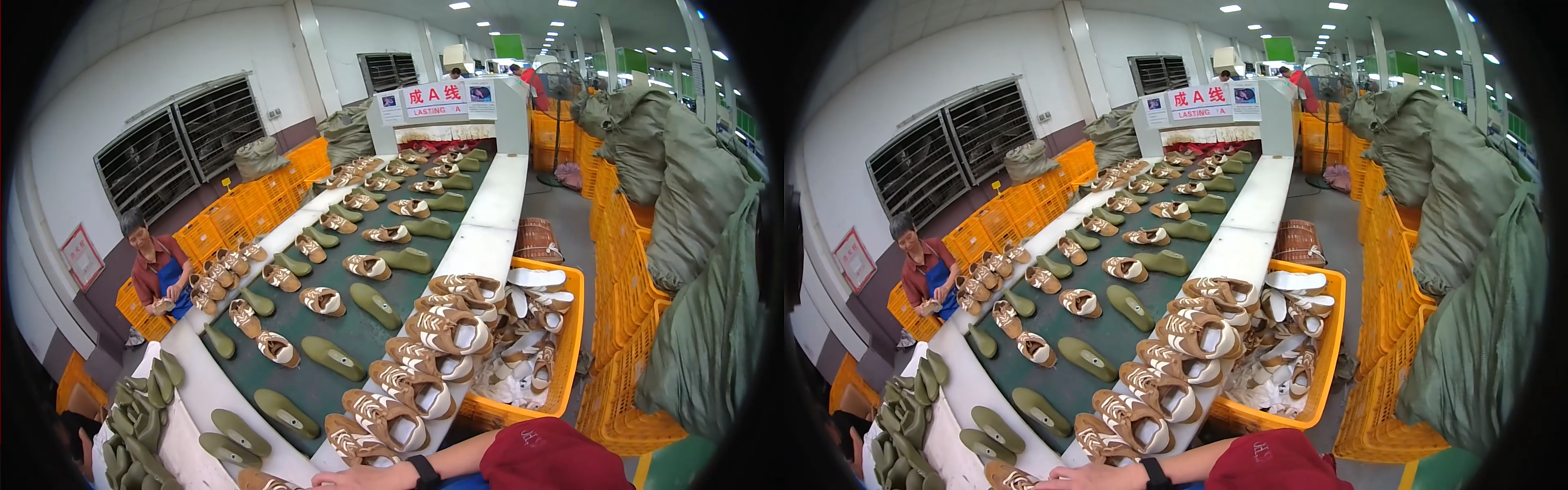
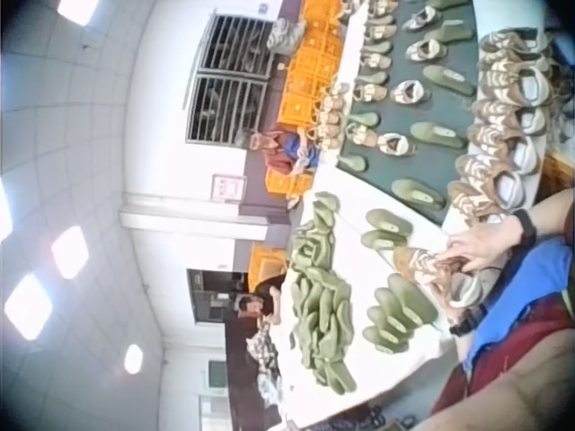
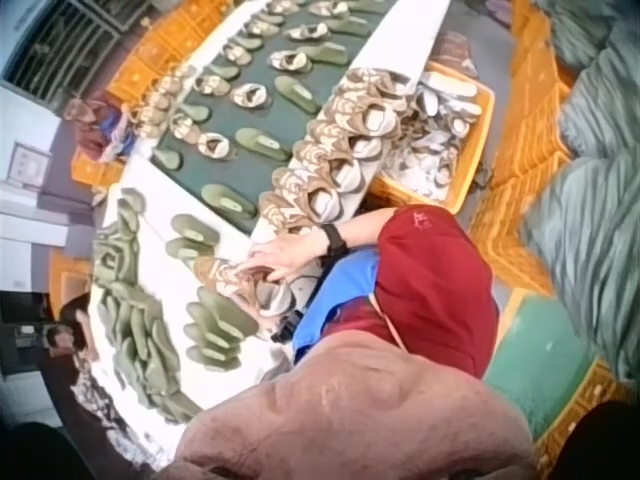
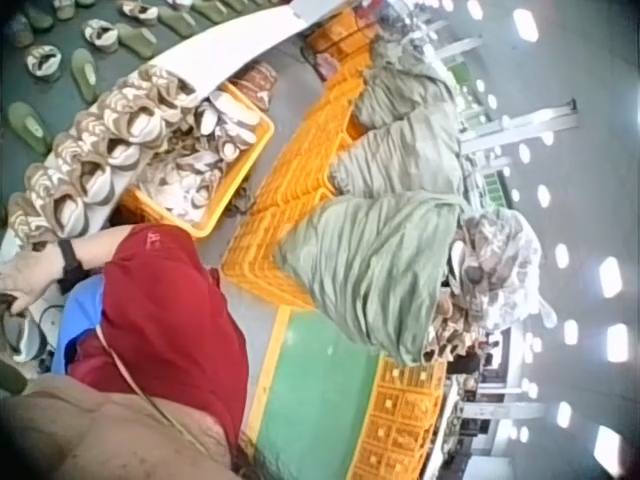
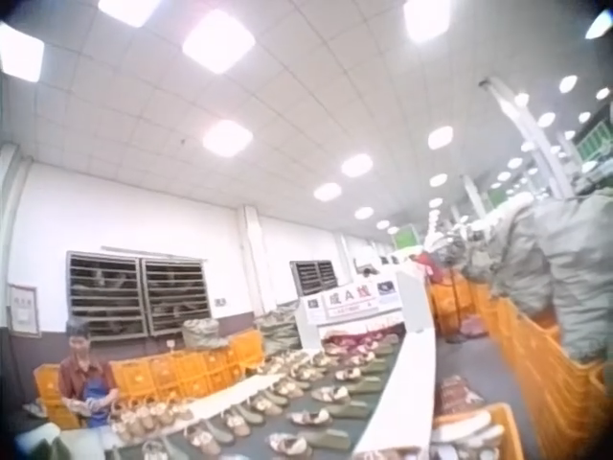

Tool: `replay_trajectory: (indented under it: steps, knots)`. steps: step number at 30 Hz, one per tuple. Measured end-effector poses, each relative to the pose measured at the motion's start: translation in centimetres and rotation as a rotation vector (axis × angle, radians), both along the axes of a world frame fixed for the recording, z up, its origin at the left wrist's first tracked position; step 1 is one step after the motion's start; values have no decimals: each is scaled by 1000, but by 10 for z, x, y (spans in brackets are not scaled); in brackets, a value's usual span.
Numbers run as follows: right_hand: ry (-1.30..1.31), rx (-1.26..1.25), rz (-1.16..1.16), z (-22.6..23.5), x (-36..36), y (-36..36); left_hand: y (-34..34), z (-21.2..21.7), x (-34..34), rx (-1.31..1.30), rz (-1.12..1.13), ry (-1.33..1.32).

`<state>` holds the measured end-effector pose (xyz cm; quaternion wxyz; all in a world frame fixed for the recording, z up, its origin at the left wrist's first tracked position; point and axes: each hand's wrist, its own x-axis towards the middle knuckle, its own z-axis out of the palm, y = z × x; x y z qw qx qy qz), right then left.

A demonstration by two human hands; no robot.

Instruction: The recorder is at a shoe manufacturing station, pairing and sorting shoe lasts and completed shoe uppers on a production line.

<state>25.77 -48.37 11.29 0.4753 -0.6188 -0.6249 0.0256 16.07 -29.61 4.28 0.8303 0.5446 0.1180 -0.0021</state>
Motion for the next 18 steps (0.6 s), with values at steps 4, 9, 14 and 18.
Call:
replay_trajectory:
  steps: [4, 9, 14, 18]
  knots:
    - [229, -2, 2, 19, 20, -21, -1, -8, 6, -20, -3, -24]
    - [523, 232, 296, 145, 24, -91, -9, -13, 12, -56, -10, -35]
    - [91, 842, 796, 214, 6, -87, -20, -23, 0, -82, -28, 9]
    - [181, 879, 1036, 214, 4, -74, -26, -27, -1, -97, -49, 21]
